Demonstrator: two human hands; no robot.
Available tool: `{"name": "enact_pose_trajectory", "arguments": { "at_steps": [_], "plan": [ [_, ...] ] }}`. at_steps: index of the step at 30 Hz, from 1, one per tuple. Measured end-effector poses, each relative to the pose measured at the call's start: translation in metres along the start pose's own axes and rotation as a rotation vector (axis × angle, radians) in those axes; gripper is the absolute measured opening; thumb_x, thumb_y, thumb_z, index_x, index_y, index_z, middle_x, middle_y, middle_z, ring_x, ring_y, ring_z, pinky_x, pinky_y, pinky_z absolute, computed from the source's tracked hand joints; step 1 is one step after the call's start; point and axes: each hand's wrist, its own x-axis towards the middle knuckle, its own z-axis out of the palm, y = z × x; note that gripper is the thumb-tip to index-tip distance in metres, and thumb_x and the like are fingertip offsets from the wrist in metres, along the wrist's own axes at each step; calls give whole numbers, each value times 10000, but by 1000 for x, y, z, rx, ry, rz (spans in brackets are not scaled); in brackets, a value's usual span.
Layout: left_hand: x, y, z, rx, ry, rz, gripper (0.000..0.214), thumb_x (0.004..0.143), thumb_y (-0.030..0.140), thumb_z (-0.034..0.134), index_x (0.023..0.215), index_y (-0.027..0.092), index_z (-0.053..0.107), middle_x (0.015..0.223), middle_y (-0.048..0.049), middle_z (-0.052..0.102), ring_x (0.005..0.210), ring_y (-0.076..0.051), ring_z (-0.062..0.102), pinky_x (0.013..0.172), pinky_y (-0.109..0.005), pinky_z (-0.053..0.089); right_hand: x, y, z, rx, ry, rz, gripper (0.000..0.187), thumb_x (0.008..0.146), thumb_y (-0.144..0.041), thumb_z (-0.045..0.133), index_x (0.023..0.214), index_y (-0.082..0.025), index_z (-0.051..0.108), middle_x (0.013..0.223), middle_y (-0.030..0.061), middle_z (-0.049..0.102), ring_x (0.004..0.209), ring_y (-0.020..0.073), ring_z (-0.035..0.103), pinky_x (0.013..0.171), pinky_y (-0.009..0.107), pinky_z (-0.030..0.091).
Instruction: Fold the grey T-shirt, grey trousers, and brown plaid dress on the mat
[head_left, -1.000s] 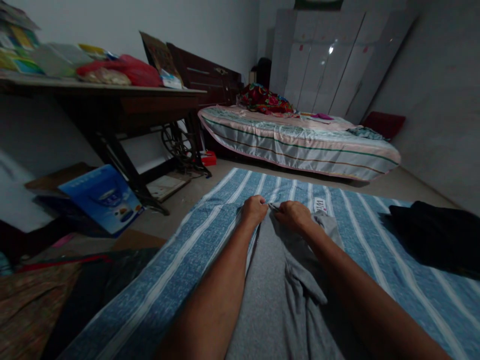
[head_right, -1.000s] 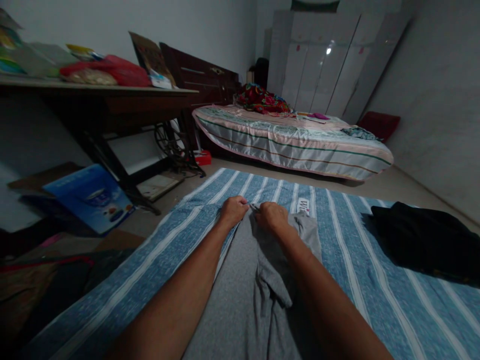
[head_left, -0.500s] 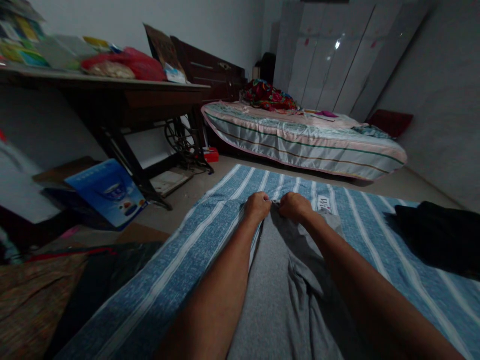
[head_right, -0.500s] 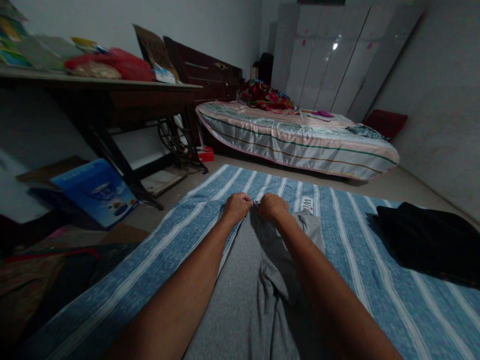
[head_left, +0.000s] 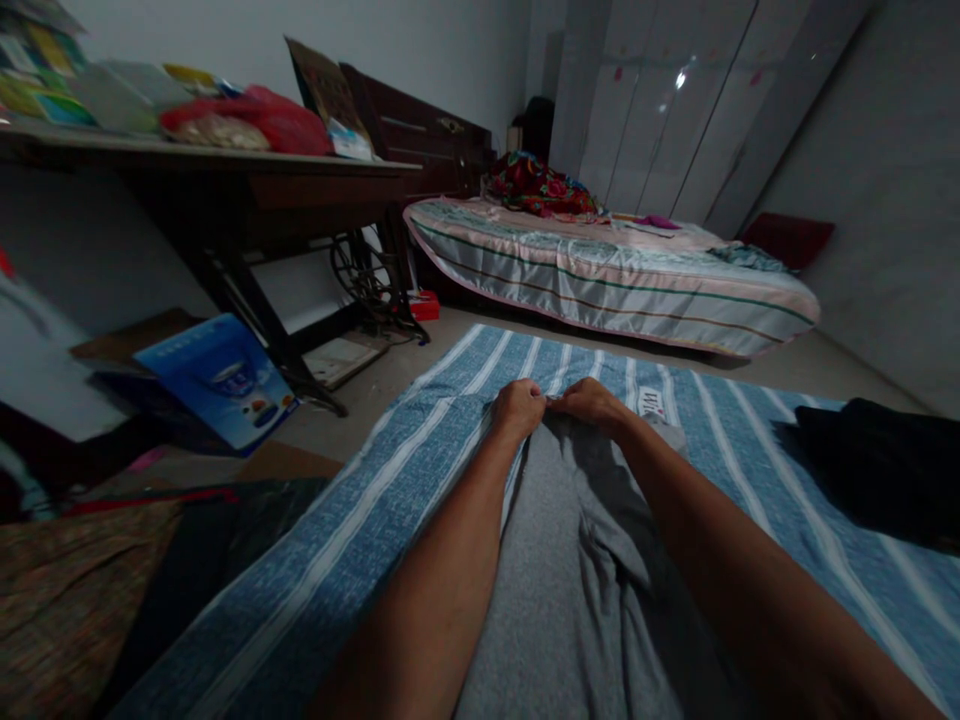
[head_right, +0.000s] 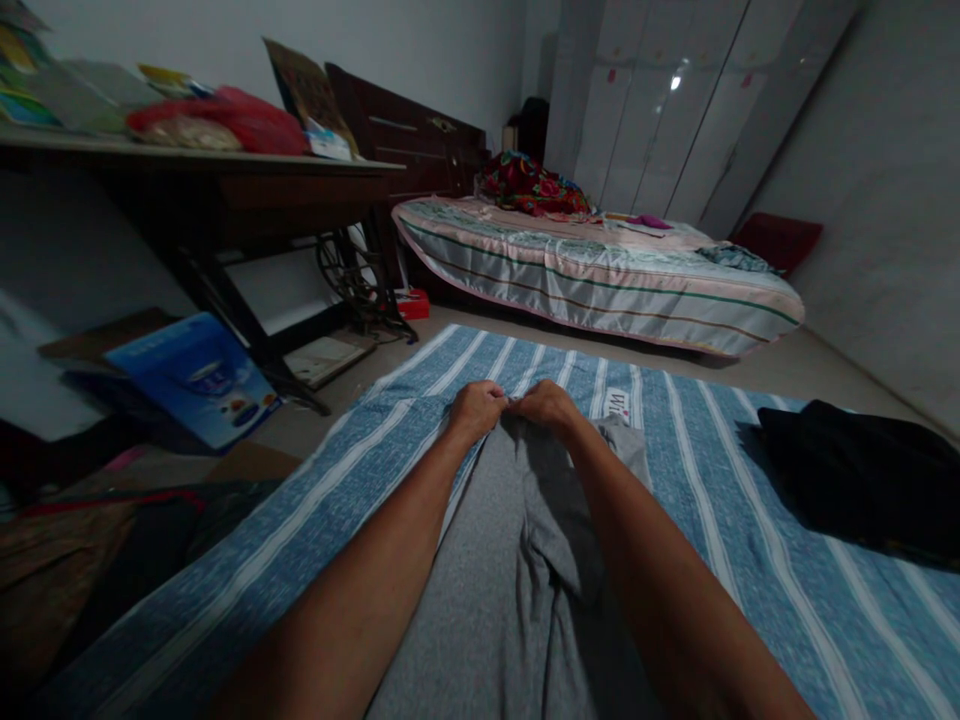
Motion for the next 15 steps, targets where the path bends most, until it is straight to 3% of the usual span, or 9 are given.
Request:
{"name": "enact_pose_trajectory", "arguments": {
  "at_steps": [9,15],
  "plan": [
    [0,-6,1,-43,-28,9,172,788,206,597,913,229,712,904,-25,739,866,-168,665,736,-229,468,6,-8,4,-47,0,-16,223,750,-262,642,581,-121,606,471,-54,391,462,65,357,420,188,265],
    [-1,-5,-4,-74,-117,45,218,775,213,621,973,158,694,874,-37,721,819,-162,651,719,-232,478,11,-3,8,-216,24,-99,232,810,-279,613,646,-125,670,520,4,523,554,114,519,464,192,318]
  ]
}}
